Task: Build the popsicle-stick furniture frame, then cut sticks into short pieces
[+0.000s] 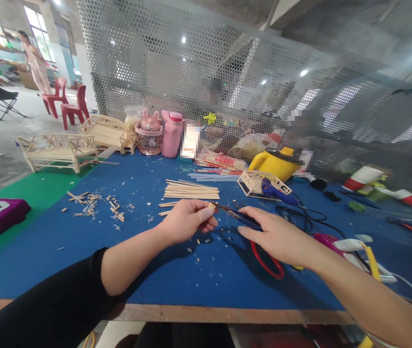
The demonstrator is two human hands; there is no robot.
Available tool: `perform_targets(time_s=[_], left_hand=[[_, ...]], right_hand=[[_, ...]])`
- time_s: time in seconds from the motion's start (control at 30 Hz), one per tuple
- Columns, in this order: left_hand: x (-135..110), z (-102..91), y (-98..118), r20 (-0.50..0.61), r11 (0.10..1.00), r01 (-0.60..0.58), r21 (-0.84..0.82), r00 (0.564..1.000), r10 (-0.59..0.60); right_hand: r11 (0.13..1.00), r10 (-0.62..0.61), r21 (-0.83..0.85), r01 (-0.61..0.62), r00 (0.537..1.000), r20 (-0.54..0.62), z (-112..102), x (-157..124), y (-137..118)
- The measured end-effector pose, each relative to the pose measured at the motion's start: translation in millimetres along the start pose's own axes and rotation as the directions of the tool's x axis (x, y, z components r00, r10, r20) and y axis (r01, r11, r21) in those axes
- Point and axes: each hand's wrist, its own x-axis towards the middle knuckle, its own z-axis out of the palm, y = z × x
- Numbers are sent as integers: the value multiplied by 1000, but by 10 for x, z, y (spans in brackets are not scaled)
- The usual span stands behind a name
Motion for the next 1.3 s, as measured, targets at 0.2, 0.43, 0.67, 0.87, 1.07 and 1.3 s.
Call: perform_targets(time_s=[0.2, 0.43, 0.67, 0.87, 1.07, 1.3], left_hand=[[12, -1, -21, -40, 999, 1, -45, 999, -3], [18, 9, -34, -56, 995, 10, -100, 998, -15], [19, 9, -37, -60, 996, -45, -80, 997, 40], [18, 11, -8, -83, 996, -61, -64, 995, 56], [11, 3, -45, -76, 994, -111, -8, 991, 110], [15, 9, -66, -79, 989, -147, 12, 986, 148]], right_hand=[[1000, -8, -16, 7, 1000, -22, -37, -4, 18], [975, -75, -217, 46, 989, -129, 54, -5, 41], [932, -117, -361, 35, 971, -208, 97, 0, -7], [906, -125, -423, 0, 955, -268, 109, -6, -23], [896, -176, -443, 33, 942, -285, 126, 0, -23], [911, -168, -409, 51, 951, -258, 131, 15, -35]])
